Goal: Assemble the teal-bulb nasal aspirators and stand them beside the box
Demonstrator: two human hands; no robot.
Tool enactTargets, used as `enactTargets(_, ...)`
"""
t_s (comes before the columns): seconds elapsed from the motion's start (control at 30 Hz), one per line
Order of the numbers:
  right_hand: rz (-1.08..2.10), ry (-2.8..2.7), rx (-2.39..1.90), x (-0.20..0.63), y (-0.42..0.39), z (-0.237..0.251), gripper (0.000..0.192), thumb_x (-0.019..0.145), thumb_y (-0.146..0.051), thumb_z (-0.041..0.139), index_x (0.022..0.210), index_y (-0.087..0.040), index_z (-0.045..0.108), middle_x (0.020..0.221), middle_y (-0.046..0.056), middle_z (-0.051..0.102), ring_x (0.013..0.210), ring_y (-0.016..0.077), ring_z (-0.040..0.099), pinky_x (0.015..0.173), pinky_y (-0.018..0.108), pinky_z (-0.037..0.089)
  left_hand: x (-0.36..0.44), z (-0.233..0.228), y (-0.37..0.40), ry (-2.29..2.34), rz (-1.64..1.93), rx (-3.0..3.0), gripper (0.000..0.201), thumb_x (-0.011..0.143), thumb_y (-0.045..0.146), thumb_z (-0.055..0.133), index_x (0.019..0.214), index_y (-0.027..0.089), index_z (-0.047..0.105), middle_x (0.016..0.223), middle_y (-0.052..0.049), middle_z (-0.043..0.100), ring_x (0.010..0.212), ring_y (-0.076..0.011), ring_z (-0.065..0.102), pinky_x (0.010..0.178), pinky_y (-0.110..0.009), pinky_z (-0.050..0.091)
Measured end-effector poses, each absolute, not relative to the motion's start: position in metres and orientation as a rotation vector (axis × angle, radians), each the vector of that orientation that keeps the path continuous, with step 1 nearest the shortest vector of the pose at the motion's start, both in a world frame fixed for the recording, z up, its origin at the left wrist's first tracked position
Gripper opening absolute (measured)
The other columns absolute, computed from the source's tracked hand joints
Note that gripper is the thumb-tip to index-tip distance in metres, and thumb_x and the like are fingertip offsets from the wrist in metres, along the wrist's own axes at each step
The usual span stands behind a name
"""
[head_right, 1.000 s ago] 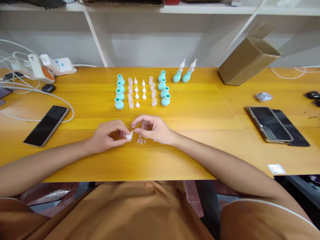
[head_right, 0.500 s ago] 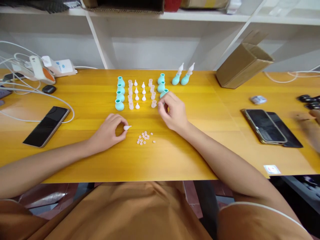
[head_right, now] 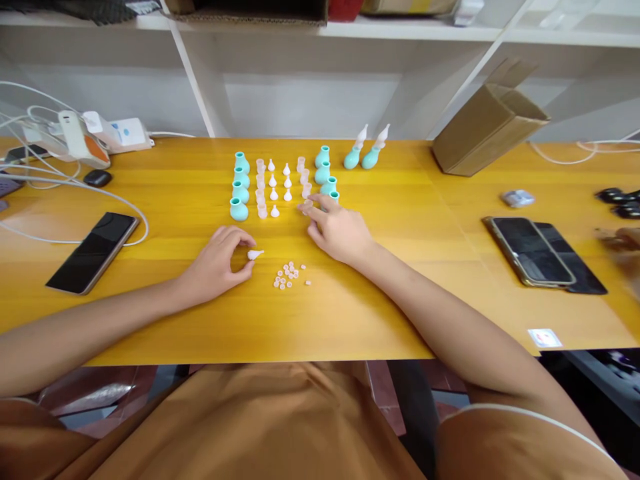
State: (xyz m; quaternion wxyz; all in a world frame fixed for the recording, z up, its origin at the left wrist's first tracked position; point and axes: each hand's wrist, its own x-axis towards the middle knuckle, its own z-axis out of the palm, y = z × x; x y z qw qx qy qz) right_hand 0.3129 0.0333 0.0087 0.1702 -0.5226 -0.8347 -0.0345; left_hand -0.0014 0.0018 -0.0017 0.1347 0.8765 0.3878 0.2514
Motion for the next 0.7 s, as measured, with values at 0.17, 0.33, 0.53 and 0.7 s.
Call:
enactTargets(0.17, -0.053, -2.364, -1.446, 0.311, 0.038, -0.001, 0.045, 0.104, -0.025, 0.058, 0.146, -0.024, 0.076, 0.157, 0.017, 0.068, 0.102, 0.0326, 0.076, 0.071, 0.042, 0.060, -0.001, -0.003, 0.002, 1.115, 0.763, 2.508, 0.023, 0.097, 0.021, 0.066, 0.119, 0.021, 0.057, 0.120, -0.009, 0.068, 0.116, -0.0297, 0.064, 0.106, -0.049, 0.055)
enactTargets(0.33, 0.195, -2.249, -1.240, 0.305, 0.030, 0.004, 0.040, 0.103, -0.021, 0.058, 0.136, -0.023, 0.081, 0.147, 0.016, 0.073, 0.095, 0.0261, 0.075, 0.080, 0.043, 0.062, 0.000, 0.003, -0.001, 1.043, 0.909, 2.502, 0.021, 0.100, 0.020, 0.065, 0.120, 0.023, 0.059, 0.120, -0.008, 0.070, 0.117, -0.0275, 0.065, 0.107, -0.047, 0.053)
enactTargets(0.53, 0.812, -2.147, -0.751, 0.281, -0.020, 0.026, 0.047, 0.106, -0.016, 0.057, 0.146, -0.033, 0.076, 0.147, 0.009, 0.072, 0.110, 0.0219, 0.075, 0.084, 0.034, 0.064, -0.003, 0.006, -0.005, 0.879, 1.022, 2.398, 0.027, 0.104, 0.040, 0.076, 0.121, 0.024, 0.062, 0.116, -0.007, 0.073, 0.104, -0.0235, 0.066, 0.093, -0.040, 0.056)
enactTargets(0.7, 0.954, -2.172, -0.594, 0.265, -0.045, 0.028, 0.059, 0.108, -0.013, 0.055, 0.159, -0.039, 0.066, 0.159, 0.010, 0.061, 0.117, 0.0213, 0.074, 0.072, 0.027, 0.062, -0.006, -0.004, -0.003, 0.765, 1.096, 2.160, 0.039, 0.100, 0.046, 0.084, 0.123, 0.024, 0.063, 0.108, -0.006, 0.073, 0.091, -0.0182, 0.068, 0.085, -0.034, 0.057)
